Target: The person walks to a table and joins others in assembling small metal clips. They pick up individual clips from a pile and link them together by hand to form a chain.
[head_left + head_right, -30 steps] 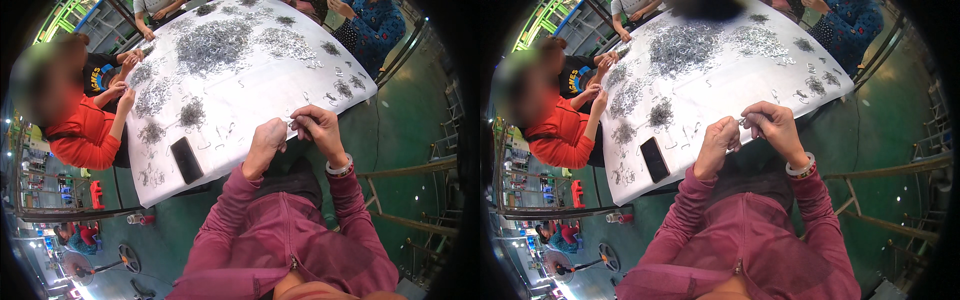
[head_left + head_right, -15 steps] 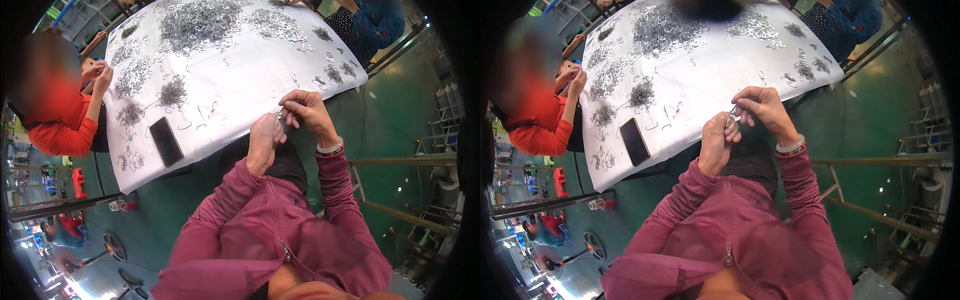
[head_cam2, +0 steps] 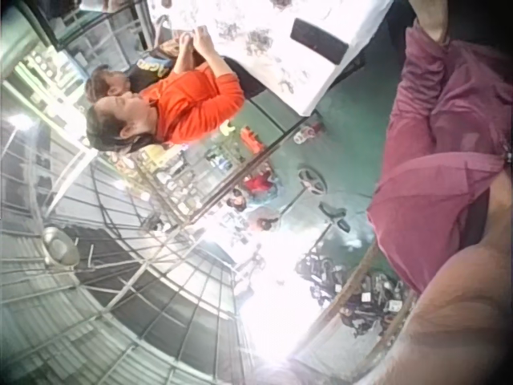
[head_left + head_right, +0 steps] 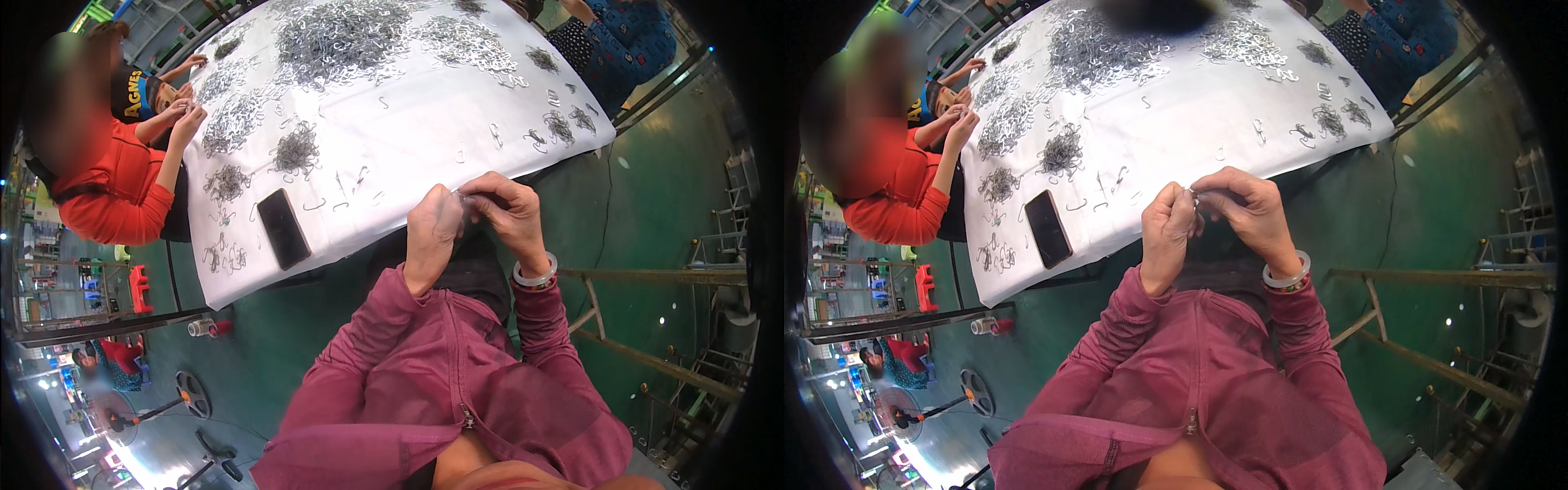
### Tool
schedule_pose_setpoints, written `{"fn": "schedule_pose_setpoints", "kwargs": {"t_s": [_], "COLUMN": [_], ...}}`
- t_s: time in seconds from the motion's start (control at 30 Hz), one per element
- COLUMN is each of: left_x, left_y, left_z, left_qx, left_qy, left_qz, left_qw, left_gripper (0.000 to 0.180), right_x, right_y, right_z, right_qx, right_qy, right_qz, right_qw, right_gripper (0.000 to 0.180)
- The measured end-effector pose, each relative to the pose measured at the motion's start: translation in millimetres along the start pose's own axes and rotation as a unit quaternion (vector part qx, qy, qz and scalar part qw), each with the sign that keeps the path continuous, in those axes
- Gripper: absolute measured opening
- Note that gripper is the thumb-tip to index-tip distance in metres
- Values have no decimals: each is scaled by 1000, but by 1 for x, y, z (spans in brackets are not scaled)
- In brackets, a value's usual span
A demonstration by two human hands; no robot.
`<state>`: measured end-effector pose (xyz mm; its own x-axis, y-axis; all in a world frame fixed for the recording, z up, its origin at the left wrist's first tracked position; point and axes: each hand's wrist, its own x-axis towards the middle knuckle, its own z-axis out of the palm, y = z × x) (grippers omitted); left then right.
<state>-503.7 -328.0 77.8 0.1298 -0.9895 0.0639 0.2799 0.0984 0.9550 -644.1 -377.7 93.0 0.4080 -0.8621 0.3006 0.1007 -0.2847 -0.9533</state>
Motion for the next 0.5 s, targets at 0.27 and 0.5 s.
{"fn": "schedule_pose_setpoints", "kwargs": {"t_s": [0.27,0.5], "left_x": [-1,-2], "left_y": [6,9], "left_z": [-3,-5], "left_qx": [-9,-21], "left_qy": [-35,-76], "left_qz": [-29,-104], "left_qw": [999,991], "left_gripper": [31,32], "right_x": [-5,-8], "right_y": [-2,-16], "right_z": [9,-6], "right_qx": [-65,9], "right_qy": [37,-9], "right_qz": [-39,73], "right_qw": [996,997], "right_gripper": [9,7]}}
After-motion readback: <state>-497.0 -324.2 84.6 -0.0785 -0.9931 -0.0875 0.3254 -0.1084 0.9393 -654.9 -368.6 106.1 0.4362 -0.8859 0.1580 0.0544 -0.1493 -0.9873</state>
